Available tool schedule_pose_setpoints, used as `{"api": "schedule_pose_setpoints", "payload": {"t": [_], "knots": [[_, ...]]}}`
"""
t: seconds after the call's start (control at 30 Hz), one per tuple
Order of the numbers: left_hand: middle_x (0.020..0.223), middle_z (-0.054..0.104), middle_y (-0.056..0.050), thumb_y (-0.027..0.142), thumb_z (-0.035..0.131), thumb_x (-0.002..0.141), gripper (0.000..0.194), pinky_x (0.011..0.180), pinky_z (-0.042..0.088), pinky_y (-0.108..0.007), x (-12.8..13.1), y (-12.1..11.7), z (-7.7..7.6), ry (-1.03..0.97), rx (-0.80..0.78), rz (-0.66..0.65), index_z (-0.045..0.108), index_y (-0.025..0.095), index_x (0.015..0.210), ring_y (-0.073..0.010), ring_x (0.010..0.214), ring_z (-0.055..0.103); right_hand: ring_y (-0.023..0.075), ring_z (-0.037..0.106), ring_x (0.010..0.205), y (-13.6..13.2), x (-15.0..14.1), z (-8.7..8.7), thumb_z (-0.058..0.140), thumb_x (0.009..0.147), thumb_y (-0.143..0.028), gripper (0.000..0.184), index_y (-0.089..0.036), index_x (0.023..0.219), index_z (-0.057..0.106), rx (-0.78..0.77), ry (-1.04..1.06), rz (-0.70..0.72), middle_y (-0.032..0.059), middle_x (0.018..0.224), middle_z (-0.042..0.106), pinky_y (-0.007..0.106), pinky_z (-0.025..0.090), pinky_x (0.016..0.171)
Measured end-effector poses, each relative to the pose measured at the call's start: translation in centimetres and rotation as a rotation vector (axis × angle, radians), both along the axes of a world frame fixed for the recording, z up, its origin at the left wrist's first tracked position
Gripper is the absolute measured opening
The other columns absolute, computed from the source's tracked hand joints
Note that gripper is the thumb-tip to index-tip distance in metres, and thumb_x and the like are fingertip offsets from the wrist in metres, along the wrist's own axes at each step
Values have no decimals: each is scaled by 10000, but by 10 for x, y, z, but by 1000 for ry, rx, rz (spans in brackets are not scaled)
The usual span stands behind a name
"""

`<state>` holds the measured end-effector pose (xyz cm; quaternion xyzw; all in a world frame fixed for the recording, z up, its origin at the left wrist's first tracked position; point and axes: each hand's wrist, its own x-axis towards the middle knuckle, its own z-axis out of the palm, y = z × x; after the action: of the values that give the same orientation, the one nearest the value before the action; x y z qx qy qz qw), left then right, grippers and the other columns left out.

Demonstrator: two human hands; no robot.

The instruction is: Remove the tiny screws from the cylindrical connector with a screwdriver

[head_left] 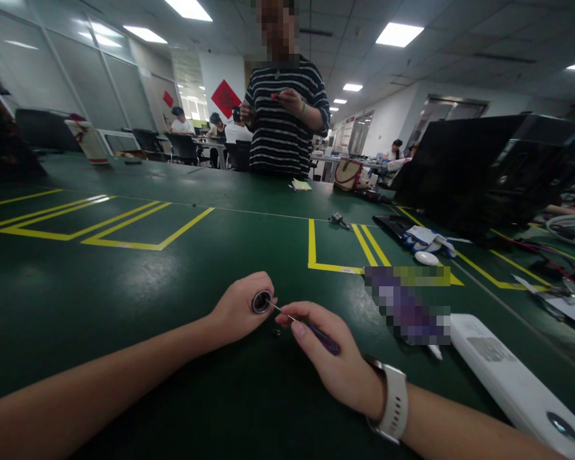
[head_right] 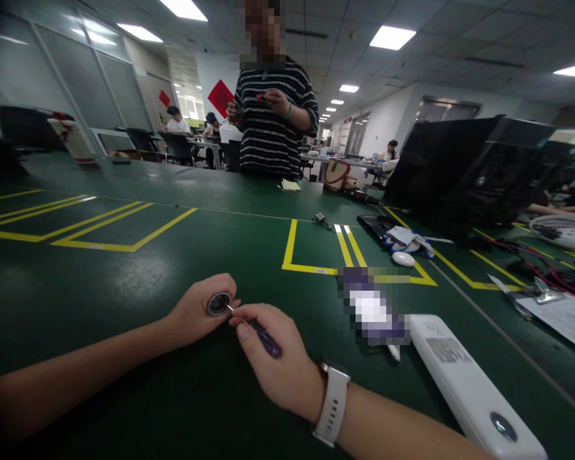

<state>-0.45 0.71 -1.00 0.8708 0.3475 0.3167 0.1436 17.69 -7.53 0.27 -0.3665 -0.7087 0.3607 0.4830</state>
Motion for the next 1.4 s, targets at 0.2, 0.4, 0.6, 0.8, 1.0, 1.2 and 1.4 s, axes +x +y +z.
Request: {"api": "schedule_pose_setpoints", "payload": {"t": [0.2,0.4,0.6,0.8,1.0,1.2,1.4], "knots": [[649,489,17,218,504,781,167,551,372,-236,2,0,1,25,-16,-23,448,183,627,-121,609,477,162,607,902,2,-1,-1,480,873,-215,192,-207,976,643,-33,-30,-27,41,943,663,309,471,829],[661,494,15,219,514,780,156,553,373,-233,2,0,1,32,-17,19,458,184,639,-123,619,485,171,614,917,3,-2,-1,486,874,-234,204,-209,988,653,-82,11,-26,46,963,675,330,479,845],[651,492,19,199,516,768,152,548,370,-229,1,1,0,31,-8,13,452,186,630,-123,612,486,171,607,958,3,-1,0,504,866,-221,204,-216,1010,649,-107,34,2,41,985,668,334,466,881],[656,503,16,190,537,719,118,546,370,-235,1,1,2,49,-57,-28,459,185,631,-125,608,485,172,593,997,6,2,0,516,864,-218,220,-212,1050,633,-136,69,105,47,1040,651,349,457,913],[682,511,9,204,541,724,112,547,369,-238,1,-1,3,99,-76,-69,469,182,641,-126,618,487,171,601,976,8,4,-4,531,858,-230,215,-219,1038,648,-140,92,151,46,1039,661,352,463,902],[685,510,11,242,506,793,159,540,361,-235,2,-1,4,138,-72,-59,480,181,649,-118,609,480,167,624,850,13,6,-2,506,874,-276,213,-185,870,698,-200,127,116,48,860,697,341,480,822],[686,489,17,210,492,801,144,558,357,-240,2,0,1,149,-53,-41,463,182,663,-123,628,477,164,619,826,17,6,-7,534,850,-269,189,-173,876,695,-346,290,146,53,875,693,318,477,758]]}}
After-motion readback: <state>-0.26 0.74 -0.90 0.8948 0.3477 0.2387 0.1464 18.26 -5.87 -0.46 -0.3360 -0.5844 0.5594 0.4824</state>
